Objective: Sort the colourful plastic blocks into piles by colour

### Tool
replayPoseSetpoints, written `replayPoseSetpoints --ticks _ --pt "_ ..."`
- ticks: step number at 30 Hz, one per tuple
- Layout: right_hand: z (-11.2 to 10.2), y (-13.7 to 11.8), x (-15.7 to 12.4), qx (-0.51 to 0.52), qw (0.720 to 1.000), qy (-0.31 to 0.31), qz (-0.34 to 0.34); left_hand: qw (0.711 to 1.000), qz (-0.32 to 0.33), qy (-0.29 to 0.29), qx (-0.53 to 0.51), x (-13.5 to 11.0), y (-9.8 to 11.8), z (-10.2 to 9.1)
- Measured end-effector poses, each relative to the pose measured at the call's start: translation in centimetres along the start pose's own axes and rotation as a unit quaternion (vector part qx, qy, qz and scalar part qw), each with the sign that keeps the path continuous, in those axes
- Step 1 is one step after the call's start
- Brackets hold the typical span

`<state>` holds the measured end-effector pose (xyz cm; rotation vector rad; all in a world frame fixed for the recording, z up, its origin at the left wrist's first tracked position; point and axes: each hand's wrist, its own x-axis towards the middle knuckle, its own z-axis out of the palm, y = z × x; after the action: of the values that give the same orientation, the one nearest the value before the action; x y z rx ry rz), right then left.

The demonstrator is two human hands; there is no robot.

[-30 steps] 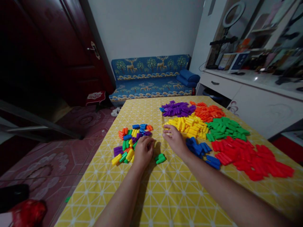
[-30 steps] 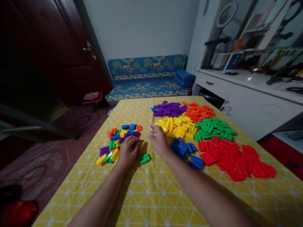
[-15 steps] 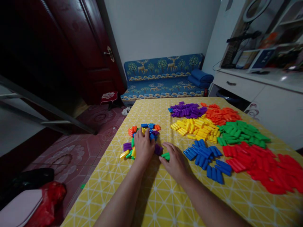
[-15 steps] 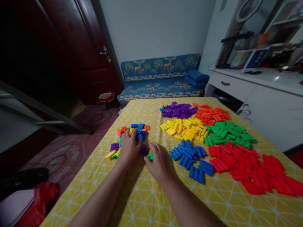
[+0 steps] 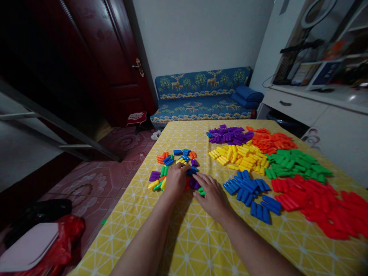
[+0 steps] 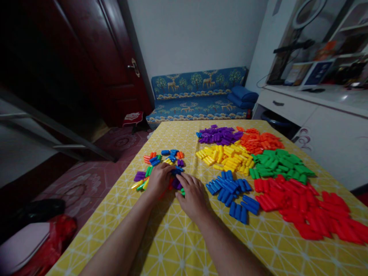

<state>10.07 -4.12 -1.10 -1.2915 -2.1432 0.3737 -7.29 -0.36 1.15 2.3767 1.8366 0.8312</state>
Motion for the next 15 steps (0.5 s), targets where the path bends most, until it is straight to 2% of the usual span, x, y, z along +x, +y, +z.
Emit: replayPoseSetpoints --ticks 4,9,12,15 --pt "-0.2 -0.2 0.1 -0.008 1.0 -0.002 -0.011 1.0 0.012 0.011 -0.002 -0.2 0.1 0.0" --pt "0.2 -0.1 0.4 0.009 0.999 0.047 0.011 0.994 0.03 0.08 -0.062 -0.5 1.0 -0.5" --pt "0.3 0.3 0.5 0.108 0.988 0.101 0.046 0.982 0.032 0.114 -0.148 -0.5 1.7 -0.5" --pt "0.0 0.7 0.6 0.226 0.955 0.158 0.107 0.962 0.044 0.126 -0.237 -0.6 2.4 -0.1"
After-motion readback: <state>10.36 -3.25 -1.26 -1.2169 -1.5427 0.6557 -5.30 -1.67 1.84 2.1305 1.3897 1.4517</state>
